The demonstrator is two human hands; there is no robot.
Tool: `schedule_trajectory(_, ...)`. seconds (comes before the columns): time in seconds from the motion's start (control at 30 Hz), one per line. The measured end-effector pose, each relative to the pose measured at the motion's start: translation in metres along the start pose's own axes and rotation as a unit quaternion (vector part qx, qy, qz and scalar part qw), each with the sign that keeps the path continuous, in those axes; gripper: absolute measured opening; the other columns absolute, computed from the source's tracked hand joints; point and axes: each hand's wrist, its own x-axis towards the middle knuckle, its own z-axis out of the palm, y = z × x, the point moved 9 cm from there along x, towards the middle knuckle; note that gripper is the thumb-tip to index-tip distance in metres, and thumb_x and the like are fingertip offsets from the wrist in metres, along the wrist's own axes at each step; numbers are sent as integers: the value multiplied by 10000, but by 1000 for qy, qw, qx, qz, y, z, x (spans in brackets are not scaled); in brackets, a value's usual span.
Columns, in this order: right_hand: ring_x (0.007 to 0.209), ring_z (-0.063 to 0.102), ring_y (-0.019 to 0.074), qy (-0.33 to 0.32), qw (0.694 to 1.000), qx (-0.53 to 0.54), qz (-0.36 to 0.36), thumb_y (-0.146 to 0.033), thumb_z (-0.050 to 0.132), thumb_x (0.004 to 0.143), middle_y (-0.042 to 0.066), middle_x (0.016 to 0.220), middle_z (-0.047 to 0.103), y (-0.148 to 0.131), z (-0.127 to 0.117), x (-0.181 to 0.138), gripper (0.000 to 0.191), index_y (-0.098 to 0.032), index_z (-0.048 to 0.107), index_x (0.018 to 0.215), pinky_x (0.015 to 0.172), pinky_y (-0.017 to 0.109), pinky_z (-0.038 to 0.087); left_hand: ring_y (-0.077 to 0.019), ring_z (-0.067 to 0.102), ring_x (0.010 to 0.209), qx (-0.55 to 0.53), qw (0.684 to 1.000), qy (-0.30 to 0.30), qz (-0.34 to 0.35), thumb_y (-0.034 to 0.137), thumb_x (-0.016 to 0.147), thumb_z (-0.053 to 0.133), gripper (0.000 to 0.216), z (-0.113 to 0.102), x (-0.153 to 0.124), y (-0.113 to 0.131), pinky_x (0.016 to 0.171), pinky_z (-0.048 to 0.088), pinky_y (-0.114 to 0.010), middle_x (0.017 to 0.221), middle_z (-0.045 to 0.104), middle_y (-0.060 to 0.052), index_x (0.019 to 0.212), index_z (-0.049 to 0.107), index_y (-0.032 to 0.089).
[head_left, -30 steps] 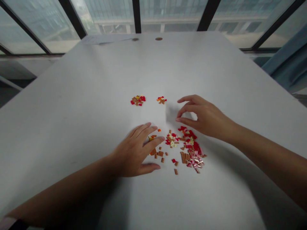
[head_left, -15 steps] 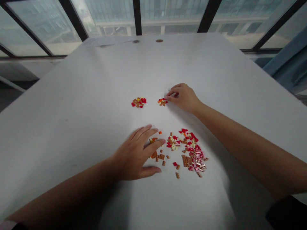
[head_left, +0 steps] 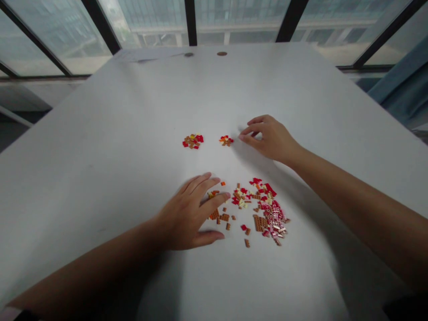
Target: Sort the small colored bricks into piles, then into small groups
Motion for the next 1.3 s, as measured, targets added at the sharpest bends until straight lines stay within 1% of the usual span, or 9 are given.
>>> schedule_trajectory(0.13, 945, 672, 239, -114, 992, 6, -52, -390, 669, 827, 61, 1129, 697, -18, -8, -27, 151, -291, 782, 836, 903, 433, 529, -434, 376, 1409, -6, 1000, -5, -1, 549, 910, 576, 661, -1, 1, 0, 1102, 383, -623, 1442, 466, -262, 1400, 495, 112)
schedule_trajectory(0.27, 917, 680, 227, -219, 971, 29, -92, -379, 690, 810, 52, 1195, 670, -38, -4, -54, 112, -324, 785, 831, 879, 430, 537, -433, 369, 1415, -10, 1000, -13, -9, 534, 905, 594, 654, 0, 1, -1, 1105, 378, -627, 1453, 459, -261, 1403, 496, 121)
schedule_trajectory(0.57, 876, 684, 204, -255, 965, 9, -68, -368, 668, 821, 62, 1226, 655, -40, 9, -58, 134, -317, 792, 808, 875, 430, 532, -439, 367, 1415, 0, 1000, -12, -1, 548, 910, 584, 667, -1, 1, 0, 1113, 373, -618, 1446, 462, -271, 1394, 504, 95)
schedule_trajectory(0.77, 817, 674, 181, -213, 974, 9, -82, -342, 641, 837, 71, 1188, 683, -39, 6, -47, 160, -274, 786, 828, 823, 378, 549, -427, 362, 1422, -12, 1000, -13, -10, 552, 905, 584, 660, 2, 1, -2, 1113, 367, -625, 1462, 455, -251, 1409, 490, 137)
schedule_trajectory(0.93, 764, 657, 181, -91, 995, 5, -35, -324, 619, 860, 92, 1183, 686, -31, 5, -14, 193, -225, 785, 858, 827, 405, 542, -426, 360, 1421, -13, 1000, -1, -8, 544, 909, 578, 650, 1, 0, -2, 1109, 368, -633, 1458, 455, -255, 1407, 490, 135)
schedule_trajectory(1.03, 837, 668, 216, -49, 999, 14, -14, -312, 634, 849, 102, 1127, 696, -28, 4, -1, 183, -217, 789, 868, 856, 423, 534, -431, 370, 1416, 0, 1000, -10, -2, 546, 921, 560, 650, 0, 1, 0, 1105, 382, -621, 1460, 450, -259, 1405, 488, 119)
schedule_trajectory(1.1, 843, 669, 217, -47, 999, 18, -11, -326, 655, 835, 102, 1124, 691, -28, 4, 0, 178, -219, 791, 877, 870, 428, 529, -439, 378, 1408, 4, 1000, -12, 3, 557, 922, 553, 659, 0, 2, 1, 1104, 385, -620, 1452, 456, -264, 1397, 496, 104)
schedule_trajectory(1.23, 739, 649, 167, -91, 995, 29, -34, -331, 693, 805, 84, 1176, 664, -31, 8, -10, 147, -246, 788, 879, 858, 422, 538, -437, 379, 1408, 2, 1000, -15, -2, 561, 917, 560, 664, -1, 2, 1, 1099, 387, -627, 1447, 464, -266, 1397, 499, 107)
schedule_trajectory(1.3, 778, 653, 180, -90, 994, 30, -47, -322, 685, 816, 85, 1180, 657, -33, 10, -14, 147, -256, 787, 898, 871, 426, 536, -436, 377, 1411, 3, 1000, -18, -4, 552, 916, 565, 662, -1, 2, 1, 1100, 386, -627, 1451, 461, -267, 1401, 495, 107)
